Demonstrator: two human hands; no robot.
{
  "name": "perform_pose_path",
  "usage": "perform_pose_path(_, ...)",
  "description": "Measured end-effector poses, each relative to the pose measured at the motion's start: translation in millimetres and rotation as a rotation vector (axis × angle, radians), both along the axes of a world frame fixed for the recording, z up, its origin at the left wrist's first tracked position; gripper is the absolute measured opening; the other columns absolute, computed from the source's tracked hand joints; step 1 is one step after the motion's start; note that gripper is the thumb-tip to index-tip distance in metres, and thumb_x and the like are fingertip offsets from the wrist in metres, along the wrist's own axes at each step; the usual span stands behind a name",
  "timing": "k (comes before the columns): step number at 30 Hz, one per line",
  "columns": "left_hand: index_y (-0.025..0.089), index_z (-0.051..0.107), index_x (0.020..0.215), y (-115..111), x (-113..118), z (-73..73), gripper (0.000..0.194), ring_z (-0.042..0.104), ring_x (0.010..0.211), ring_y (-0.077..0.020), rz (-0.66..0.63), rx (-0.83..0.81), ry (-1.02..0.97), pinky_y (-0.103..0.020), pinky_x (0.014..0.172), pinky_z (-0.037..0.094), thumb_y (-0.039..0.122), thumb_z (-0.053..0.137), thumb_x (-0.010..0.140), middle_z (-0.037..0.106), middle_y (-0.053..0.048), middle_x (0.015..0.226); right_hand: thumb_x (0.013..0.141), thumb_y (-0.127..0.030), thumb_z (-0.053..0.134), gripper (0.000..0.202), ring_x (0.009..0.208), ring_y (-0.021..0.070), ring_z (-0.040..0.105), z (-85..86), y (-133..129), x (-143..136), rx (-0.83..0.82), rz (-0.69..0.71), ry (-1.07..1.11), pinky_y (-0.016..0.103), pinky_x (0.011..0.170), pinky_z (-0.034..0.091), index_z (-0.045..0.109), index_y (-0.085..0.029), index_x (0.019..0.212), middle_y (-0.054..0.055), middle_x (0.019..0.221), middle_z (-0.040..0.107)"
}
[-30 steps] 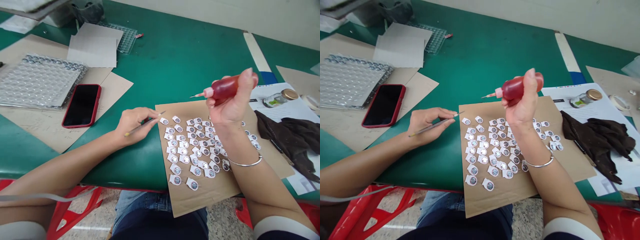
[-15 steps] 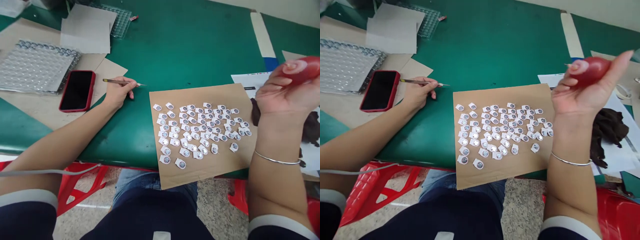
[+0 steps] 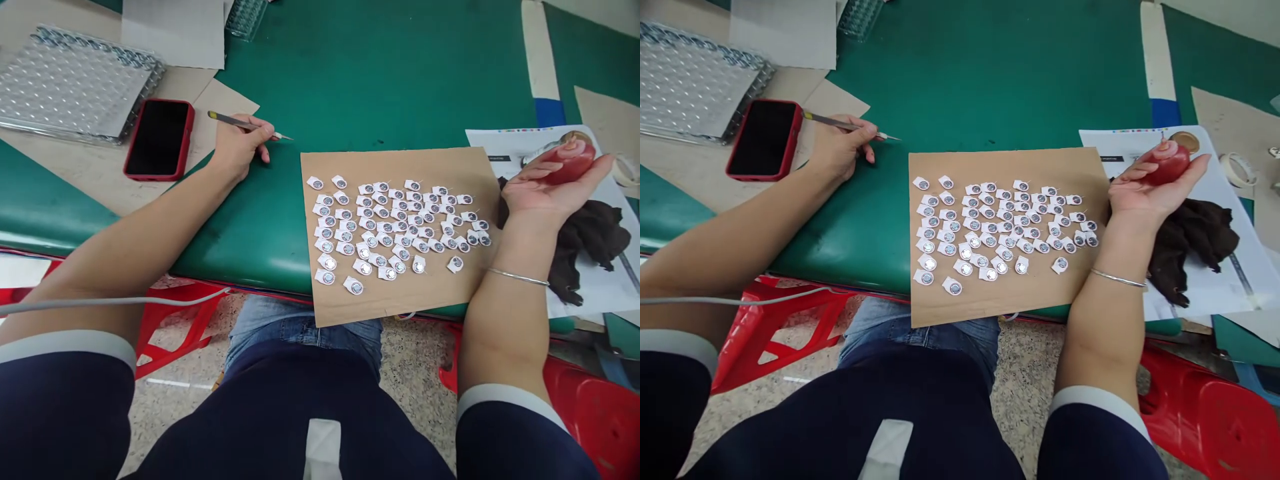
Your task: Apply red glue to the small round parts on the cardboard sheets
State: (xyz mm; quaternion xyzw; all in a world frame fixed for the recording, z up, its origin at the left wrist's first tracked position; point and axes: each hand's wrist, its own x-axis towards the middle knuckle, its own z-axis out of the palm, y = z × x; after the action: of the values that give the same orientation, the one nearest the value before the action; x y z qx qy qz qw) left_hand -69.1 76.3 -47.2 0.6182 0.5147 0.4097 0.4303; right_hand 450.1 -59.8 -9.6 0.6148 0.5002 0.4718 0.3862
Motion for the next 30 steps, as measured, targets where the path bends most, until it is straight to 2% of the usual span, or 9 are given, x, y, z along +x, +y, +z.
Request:
perform_pose_path(3, 0.013, 0.048, 0.081, 0.6, -1.7, -1.2, 0.057, 0.039, 0.047, 0.0045, 0.009, 0.008, -0.001, -0.017, 0.041, 0.032, 0.063, 0.067, 0.062, 0.059, 0.014, 0.069, 0.068, 0.007, 0.056, 0.044, 0.098, 0.0033, 0.060, 3.9, -1.2, -4.9, -0.323, -0.040, -0.756, 0.000, 0.058, 0.042, 0.065, -0.021, 0.101, -0.001, 0.109, 0.066)
perform_pose_path(6, 0.012, 0.050, 0.081, -0.2, -2.9, -0.2, 0.056, 0.040, 0.047, 0.0041, -0.003, -0.008, -0.014, -0.017, 0.042, 0.035, 0.063, 0.066, 0.063, 0.060, 0.013, 0.070, 0.064, -0.023, 0.072, 0.042, 0.091, 0.0135, 0.061, 0.7, 0.9, -0.7, -0.603, -0.132, -1.699, 0.022, 0.056, 0.046, 0.064, -0.026, 0.105, 0.000, 0.092, 0.069)
perform_pose_path(9, 0.011, 0.052, 0.080, -0.5, -2.9, 0.5, 0.055, 0.041, 0.046, 0.0033, 0.016, 0.004, -0.046, -0.017, 0.041, 0.036, 0.060, 0.070, 0.062, 0.063, 0.011, 0.070, 0.061, -0.046, 0.069, 0.030, 0.067, 0.0136, 0.057, -9.7, 9.6, 13.4, -0.646, -0.276, -2.363, 0.034, 0.050, 0.040, 0.065, -0.035, 0.088, -0.006, 0.072, 0.069)
perform_pose_path(11, 0.011, 0.053, 0.078, -0.6, -2.4, 0.5, 0.053, 0.042, 0.044, 0.0029, 0.032, 0.015, -0.070, -0.017, 0.039, 0.037, 0.057, 0.073, 0.060, 0.064, 0.009, 0.069, 0.046, -0.050, 0.074, 0.033, 0.056, 0.0092, 0.050, -15.7, 16.4, 22.4, -0.631, -0.348, -2.574, 0.033, 0.047, 0.036, 0.064, -0.035, 0.073, -0.010, 0.067, 0.068)
perform_pose_path(13, 0.011, 0.053, 0.075, -1.2, -2.3, 0.9, 0.051, 0.042, 0.043, 0.0026, 0.027, 0.029, -0.093, -0.017, 0.038, 0.037, 0.055, 0.074, 0.060, 0.064, 0.008, 0.068, 0.031, -0.046, 0.079, 0.040, 0.050, 0.0049, 0.043, -17.9, 20.9, 25.9, -0.585, -0.357, -2.642, 0.030, 0.044, 0.032, 0.062, -0.033, 0.065, -0.012, 0.063, 0.065)
perform_pose_path(15, 0.012, 0.054, 0.074, -2.5, -3.0, 1.7, 0.048, 0.045, 0.045, 0.0018, 0.012, 0.057, -0.124, -0.017, 0.038, 0.040, 0.053, 0.074, 0.061, 0.065, 0.007, 0.069, 0.029, -0.041, 0.080, 0.041, 0.045, 0.0017, 0.038, -15.9, 21.5, 22.4, -0.599, -0.354, -2.548, 0.026, 0.042, 0.030, 0.059, -0.030, 0.061, -0.012, 0.056, 0.060)
perform_pose_path(21, 0.016, 0.061, 0.074, -5.3, -6.3, 2.8, 0.039, 0.048, 0.043, -0.0018, 0.001, 0.097, -0.174, -0.021, 0.035, 0.038, 0.050, 0.075, 0.063, 0.066, 0.006, 0.070, 0.074, -0.051, 0.056, 0.029, 0.044, 0.0057, 0.044, -6.1, 8.6, -5.5, -0.778, -0.331, -2.376, 0.021, 0.039, 0.034, 0.059, -0.023, 0.078, -0.006, 0.065, 0.061)
perform_pose_path(27, 0.016, 0.059, 0.072, -4.7, -7.0, 2.0, 0.033, 0.047, 0.041, -0.0012, 0.019, 0.122, -0.160, -0.022, 0.036, 0.038, 0.045, 0.074, 0.067, 0.066, 0.007, 0.071, 0.075, -0.045, 0.055, 0.026, 0.043, 0.0046, 0.044, -6.5, 9.4, -7.7, -0.622, -0.367, -2.272, 0.017, 0.036, 0.035, 0.059, -0.020, 0.077, -0.005, 0.063, 0.062)
perform_pose_path(30, 0.015, 0.059, 0.077, -5.7, -7.5, 3.5, 0.032, 0.047, 0.042, -0.0012, 0.010, 0.117, -0.127, -0.022, 0.038, 0.040, 0.042, 0.073, 0.067, 0.066, 0.006, 0.071, 0.075, -0.047, 0.054, 0.029, 0.044, 0.0040, 0.046, -2.1, 7.0, -9.0, -0.667, -0.364, -2.232, 0.015, 0.036, 0.035, 0.059, -0.019, 0.079, -0.005, 0.063, 0.061)
